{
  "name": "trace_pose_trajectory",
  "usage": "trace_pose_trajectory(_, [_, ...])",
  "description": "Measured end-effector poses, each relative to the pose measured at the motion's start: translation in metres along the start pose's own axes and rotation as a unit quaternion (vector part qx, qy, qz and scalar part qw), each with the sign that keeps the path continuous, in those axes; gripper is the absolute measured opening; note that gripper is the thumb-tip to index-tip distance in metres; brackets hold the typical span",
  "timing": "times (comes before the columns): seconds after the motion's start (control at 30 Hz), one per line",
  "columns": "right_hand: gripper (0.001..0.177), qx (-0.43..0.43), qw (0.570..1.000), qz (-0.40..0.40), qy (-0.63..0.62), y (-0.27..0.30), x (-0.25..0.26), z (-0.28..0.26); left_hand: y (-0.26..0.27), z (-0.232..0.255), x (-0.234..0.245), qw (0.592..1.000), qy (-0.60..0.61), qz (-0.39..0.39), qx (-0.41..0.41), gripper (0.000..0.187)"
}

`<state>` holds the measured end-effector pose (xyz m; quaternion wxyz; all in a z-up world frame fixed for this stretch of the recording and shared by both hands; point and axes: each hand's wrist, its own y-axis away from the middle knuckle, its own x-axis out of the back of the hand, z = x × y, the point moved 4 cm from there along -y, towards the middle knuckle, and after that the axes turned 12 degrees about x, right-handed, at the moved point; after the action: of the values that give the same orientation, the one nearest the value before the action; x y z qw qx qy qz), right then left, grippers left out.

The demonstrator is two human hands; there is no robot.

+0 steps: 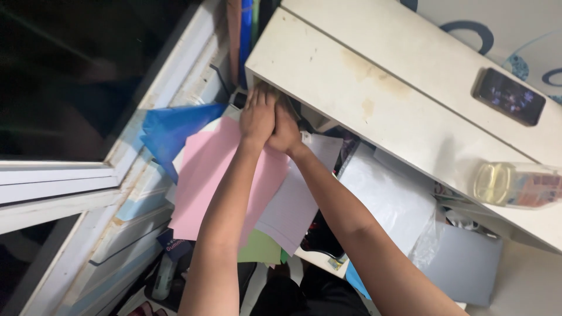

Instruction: The person wipes a white shelf with a yellow cloth, then hangs the cloth on a nearby chair. They proceed to organize items on the shelf, including a spray bottle, papers, and a white cable, which they coil and place on the shelf. Finally, they pick up a black mesh pen holder and a black cloth.

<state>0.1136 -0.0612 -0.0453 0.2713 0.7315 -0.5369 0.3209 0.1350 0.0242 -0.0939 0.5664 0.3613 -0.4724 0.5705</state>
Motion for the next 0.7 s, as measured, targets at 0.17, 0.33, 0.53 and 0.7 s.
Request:
trace_pose_trajectory(0.17, [0.095,0.006,0.999,-0.016,0.029,-0.007,0.007,-0.024,-0.008,-0.013,0.014,0.995,0.049,0.072,-0.058,0.016])
trace_pose_trajectory(0.33, [0.091,0.004,0.998,-0.033,0.061,-0.006,0.013,-0.031,-0.010,-0.007,0.035,0.987,0.082,0.106,-0.085,0.015])
trace_pose_trajectory(0.53, [0.086,-0.031,0.992,-0.057,0.104,0.022,0.013,-0.002,0.003,0.024,0.022,0.999,0.019,-0.024,0.012,0.038])
trace_pose_trajectory(0.7, [0.074,-0.100,0.988,-0.081,0.083,0.060,0.002,0.044,-0.003,0.042,-0.018,0.980,0.054,-0.191,-0.022,0.033])
